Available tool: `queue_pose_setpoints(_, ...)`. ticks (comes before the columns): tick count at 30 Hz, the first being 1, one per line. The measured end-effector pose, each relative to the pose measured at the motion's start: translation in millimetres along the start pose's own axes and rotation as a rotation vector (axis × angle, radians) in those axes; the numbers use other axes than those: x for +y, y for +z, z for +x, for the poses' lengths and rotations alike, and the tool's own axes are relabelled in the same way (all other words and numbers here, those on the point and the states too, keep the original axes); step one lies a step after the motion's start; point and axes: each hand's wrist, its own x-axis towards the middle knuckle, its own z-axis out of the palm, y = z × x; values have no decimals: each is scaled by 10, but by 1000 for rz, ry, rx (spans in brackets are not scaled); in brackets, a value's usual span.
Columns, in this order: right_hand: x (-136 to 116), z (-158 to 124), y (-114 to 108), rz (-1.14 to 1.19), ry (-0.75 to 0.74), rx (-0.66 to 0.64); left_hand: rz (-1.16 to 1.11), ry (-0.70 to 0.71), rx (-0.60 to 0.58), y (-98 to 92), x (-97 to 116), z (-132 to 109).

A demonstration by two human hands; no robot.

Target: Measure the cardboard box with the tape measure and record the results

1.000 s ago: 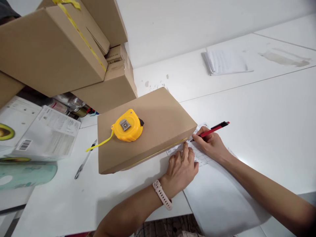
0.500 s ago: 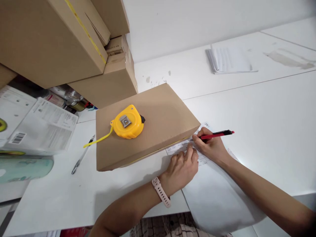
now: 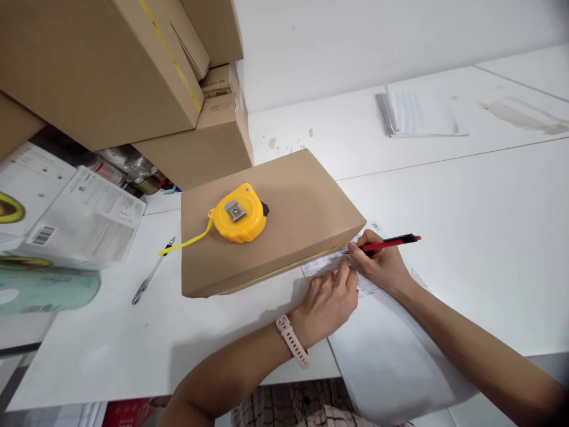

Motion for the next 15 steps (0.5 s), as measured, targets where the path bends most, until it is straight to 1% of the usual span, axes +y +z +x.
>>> queue_pose_setpoints(6, 3, 9, -5, 30, 34, 0, -10, 3, -1, -18, -4, 12)
queue_pose_setpoints(12, 20, 22, -14, -18, -1, 10, -3, 7, 17, -6, -11, -2)
queue_pose_setpoints(15, 25, 26, -8, -8, 14, 32, -10, 7, 12, 2, -7, -1)
